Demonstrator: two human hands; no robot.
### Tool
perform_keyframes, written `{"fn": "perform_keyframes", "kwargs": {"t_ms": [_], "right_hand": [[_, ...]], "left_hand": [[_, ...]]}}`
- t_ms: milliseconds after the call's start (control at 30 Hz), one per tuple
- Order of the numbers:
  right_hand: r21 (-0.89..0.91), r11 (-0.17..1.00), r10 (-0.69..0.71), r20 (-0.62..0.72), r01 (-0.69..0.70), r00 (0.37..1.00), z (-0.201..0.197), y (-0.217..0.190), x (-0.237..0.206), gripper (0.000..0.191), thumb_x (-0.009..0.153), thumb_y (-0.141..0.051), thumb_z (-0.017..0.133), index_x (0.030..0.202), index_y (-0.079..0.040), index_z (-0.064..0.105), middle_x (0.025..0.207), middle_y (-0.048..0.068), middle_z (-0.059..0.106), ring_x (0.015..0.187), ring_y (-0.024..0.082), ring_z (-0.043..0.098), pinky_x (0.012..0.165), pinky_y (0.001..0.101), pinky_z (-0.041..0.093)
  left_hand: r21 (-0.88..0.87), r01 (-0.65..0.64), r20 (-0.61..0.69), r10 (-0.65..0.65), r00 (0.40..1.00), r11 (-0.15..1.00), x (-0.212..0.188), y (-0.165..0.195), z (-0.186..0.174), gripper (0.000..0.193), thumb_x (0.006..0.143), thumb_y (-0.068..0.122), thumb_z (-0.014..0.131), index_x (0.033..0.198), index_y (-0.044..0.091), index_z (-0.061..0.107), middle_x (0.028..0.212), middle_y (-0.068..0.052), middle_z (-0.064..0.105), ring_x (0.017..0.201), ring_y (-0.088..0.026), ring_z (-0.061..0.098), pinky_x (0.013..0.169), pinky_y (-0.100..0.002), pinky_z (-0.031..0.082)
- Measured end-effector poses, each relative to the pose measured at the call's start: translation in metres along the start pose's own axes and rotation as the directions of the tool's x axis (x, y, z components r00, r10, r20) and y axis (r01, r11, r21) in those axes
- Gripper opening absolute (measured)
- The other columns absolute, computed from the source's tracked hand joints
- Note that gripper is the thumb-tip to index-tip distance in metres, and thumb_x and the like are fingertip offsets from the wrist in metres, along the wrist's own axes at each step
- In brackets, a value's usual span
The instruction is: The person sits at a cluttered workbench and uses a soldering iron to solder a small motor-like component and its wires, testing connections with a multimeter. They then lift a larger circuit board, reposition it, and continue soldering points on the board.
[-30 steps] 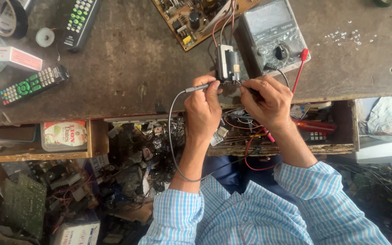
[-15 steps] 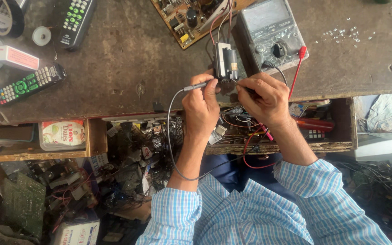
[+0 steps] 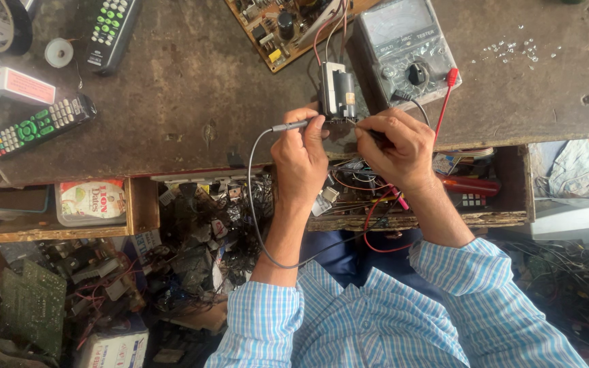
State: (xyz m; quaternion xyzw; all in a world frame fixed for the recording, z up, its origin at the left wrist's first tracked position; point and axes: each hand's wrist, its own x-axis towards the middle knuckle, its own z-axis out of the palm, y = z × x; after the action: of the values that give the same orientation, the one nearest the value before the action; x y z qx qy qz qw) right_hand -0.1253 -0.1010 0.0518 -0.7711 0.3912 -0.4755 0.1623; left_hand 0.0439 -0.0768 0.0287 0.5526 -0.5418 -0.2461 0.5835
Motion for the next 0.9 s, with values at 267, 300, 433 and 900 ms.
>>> {"fn": "perform_keyframes", "kwargs": {"t_ms": [267,300,433,900], "right_hand": [[-0.042,0.99,-0.132,0.093,0.137,0.987,-0.002,0.001,-0.003,0.02,0.089,0.0,0.082,0.104,-0.003,0.069,0.091,0.01,0.071,0.077,0.024,0.071,0.067,0.0348,0.056],[-0.039,0.99,-0.132,0.105,0.137,0.986,-0.003,0.001,-0.003,0.02,0.089,0.0,0.082,0.104,-0.004,0.069,0.091,0.01,0.071,0.077,0.025,0.071,0.067,0.0358,0.056],[-0.063,0.992,-0.099,0.146,0.109,0.984,-0.003,-0.001,-0.003,0.02,0.088,0.001,0.081,0.105,-0.004,0.07,0.089,0.01,0.069,0.076,0.026,0.07,0.065,0.0377,0.056],[-0.07,0.994,-0.073,0.14,0.083,0.987,-0.012,0.005,-0.005,0.017,0.089,-0.001,0.081,0.102,-0.004,0.071,0.087,0.009,0.069,0.072,0.025,0.069,0.063,0.0366,0.055]], "left_hand": [[0.016,-0.019,0.008,0.019,1.0,1.0,-0.003,0.003,0.003,0.014,0.108,0.014,0.06,0.114,0.002,0.058,0.092,-0.011,0.074,0.085,-0.02,0.079,0.07,-0.03,0.062],[0.013,-0.014,0.007,0.014,1.0,1.0,-0.004,0.004,0.004,0.014,0.108,0.014,0.06,0.114,0.002,0.058,0.092,-0.012,0.074,0.085,-0.02,0.079,0.07,-0.031,0.062],[0.022,-0.02,0.0,0.02,1.0,1.0,-0.007,0.007,0.004,0.014,0.108,0.013,0.061,0.114,0.002,0.058,0.092,-0.012,0.074,0.084,-0.021,0.079,0.07,-0.032,0.061],[0.058,-0.031,-0.008,0.032,0.999,0.998,-0.013,0.004,0.017,0.015,0.109,0.016,0.059,0.115,0.002,0.058,0.094,-0.013,0.074,0.087,-0.022,0.079,0.072,-0.032,0.062]]}}
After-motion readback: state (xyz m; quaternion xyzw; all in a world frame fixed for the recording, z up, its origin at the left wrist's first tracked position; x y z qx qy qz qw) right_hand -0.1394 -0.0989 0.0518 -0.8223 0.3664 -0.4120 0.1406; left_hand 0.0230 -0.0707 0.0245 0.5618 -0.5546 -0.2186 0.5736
